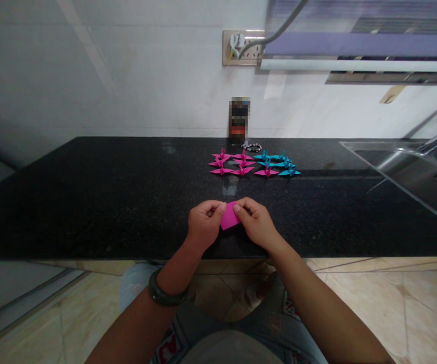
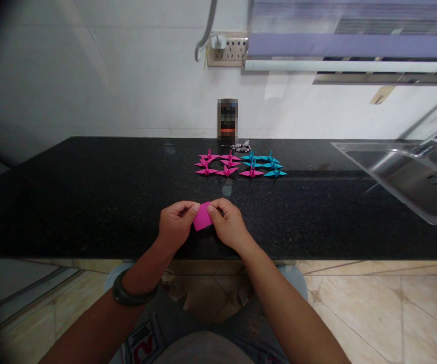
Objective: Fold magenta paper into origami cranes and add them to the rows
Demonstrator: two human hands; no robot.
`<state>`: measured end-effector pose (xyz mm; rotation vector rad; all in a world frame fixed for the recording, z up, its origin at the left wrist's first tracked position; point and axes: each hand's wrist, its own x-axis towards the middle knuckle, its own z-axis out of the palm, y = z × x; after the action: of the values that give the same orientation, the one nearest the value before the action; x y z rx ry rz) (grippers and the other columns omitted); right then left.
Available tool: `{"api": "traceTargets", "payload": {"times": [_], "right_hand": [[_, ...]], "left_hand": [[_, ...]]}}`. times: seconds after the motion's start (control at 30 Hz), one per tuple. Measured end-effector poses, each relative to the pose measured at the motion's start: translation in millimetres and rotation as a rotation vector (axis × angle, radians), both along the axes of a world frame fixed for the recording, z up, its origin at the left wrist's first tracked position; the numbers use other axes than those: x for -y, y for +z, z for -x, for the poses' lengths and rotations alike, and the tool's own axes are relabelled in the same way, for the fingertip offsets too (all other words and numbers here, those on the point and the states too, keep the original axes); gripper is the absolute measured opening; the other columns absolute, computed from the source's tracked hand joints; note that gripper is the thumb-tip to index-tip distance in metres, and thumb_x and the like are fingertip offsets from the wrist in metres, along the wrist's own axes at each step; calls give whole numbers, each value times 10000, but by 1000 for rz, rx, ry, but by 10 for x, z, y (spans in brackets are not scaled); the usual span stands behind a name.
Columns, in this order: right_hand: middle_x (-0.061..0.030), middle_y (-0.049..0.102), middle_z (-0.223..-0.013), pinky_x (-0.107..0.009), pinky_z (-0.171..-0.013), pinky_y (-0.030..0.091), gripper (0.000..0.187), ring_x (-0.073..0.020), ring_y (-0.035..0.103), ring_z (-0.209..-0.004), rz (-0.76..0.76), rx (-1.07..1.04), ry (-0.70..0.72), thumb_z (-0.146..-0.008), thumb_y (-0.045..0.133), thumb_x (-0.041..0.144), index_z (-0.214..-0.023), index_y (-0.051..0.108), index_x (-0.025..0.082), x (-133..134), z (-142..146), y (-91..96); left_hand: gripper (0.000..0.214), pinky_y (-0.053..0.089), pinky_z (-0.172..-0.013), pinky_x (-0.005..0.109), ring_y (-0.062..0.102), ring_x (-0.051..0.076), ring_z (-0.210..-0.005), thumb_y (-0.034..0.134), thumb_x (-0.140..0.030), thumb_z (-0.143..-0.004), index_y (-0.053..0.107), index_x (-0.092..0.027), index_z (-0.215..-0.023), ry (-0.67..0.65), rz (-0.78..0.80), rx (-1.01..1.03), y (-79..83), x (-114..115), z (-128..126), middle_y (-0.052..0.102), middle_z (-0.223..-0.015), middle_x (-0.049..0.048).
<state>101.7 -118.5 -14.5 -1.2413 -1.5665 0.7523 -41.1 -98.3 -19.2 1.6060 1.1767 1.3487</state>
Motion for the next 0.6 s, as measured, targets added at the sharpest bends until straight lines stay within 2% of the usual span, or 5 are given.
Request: {"api": "traceTargets", "payload": {"times": [0.17,0.6], "right_hand": [[-31,584,-764,-259,-677,409,181,-134,510,-706,27,-2,1,-811,452,283,-808,592,170,0,9,-24],[19,502,-603,-225,-559,362,116,-100,441,-561,57,28,-24,-746,487,228,-675,552,161,9,7,-20]], "left_hand": [[188,402,-485,209,526,106,-518,575,-311,-722,658,-142,-730,48,8,9,7,1,1,615,-601,8],[180,431,-541,215,560,114,-576,582,-303,-723,648,-136,-721,161,-32,93,-19,-23,7,633,-645,13]]}}
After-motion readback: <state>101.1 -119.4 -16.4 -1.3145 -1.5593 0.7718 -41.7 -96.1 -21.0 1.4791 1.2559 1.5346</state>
